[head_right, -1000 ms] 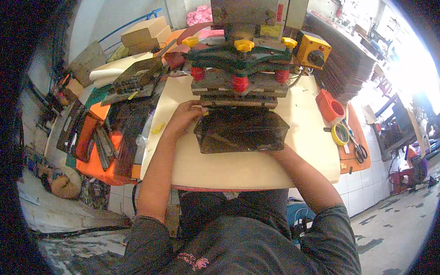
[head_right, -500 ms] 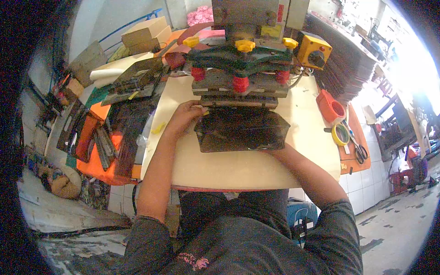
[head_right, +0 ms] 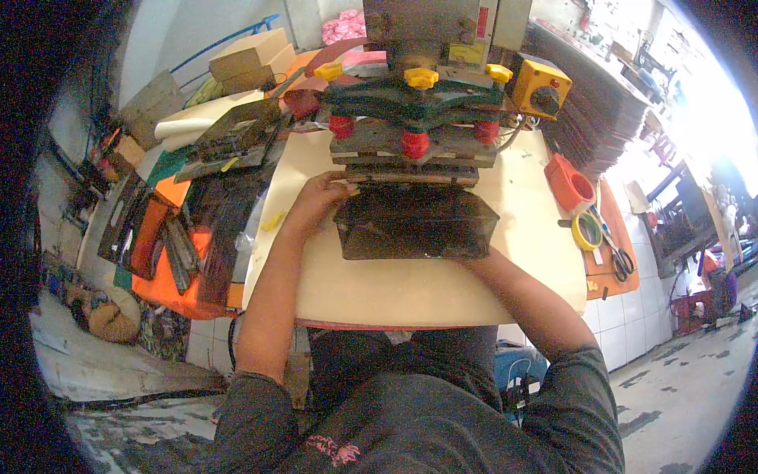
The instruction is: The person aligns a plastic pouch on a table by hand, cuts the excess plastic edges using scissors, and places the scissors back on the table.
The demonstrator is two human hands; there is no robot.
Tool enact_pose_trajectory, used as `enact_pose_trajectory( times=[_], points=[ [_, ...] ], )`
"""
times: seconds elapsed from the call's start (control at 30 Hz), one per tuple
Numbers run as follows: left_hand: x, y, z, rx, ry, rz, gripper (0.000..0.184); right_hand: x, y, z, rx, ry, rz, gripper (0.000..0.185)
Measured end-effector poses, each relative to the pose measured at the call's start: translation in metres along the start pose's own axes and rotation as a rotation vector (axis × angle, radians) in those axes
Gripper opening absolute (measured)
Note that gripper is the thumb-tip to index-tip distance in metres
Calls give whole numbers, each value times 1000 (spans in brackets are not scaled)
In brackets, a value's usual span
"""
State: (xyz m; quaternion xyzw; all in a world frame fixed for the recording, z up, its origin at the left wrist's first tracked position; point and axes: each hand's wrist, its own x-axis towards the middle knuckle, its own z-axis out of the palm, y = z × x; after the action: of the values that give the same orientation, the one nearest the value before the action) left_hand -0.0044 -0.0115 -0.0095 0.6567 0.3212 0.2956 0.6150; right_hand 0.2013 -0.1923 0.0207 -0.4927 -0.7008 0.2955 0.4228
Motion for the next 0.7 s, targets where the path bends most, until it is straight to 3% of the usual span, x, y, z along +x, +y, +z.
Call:
enact_pose_trajectory(
  times=[0.07, 0.2, 0.27, 0.3, 0.43, 0.7],
  points=[
    [2, -4, -2, -42, -3, 8, 56, -1, 8, 0, -169, 23, 8, 54],
    [1, -4, -1, -70, 18, 12, 55, -7, -13, 1, -83, 34, 12, 54],
    [1, -3, -2, -93, 7, 15, 55, -7, 20, 1, 268, 30, 94, 52],
    [1, -3, -3, -93, 8, 15, 55, -7, 19, 1, 268, 30, 93, 52],
    [-1, -1, -3, -90, 0, 19, 55, -8, 6, 0, -134, 0, -22, 48],
    [-4, 1, -1, -93, 30, 25, 55, -3, -12, 4, -232, 43, -46, 52]
  ],
)
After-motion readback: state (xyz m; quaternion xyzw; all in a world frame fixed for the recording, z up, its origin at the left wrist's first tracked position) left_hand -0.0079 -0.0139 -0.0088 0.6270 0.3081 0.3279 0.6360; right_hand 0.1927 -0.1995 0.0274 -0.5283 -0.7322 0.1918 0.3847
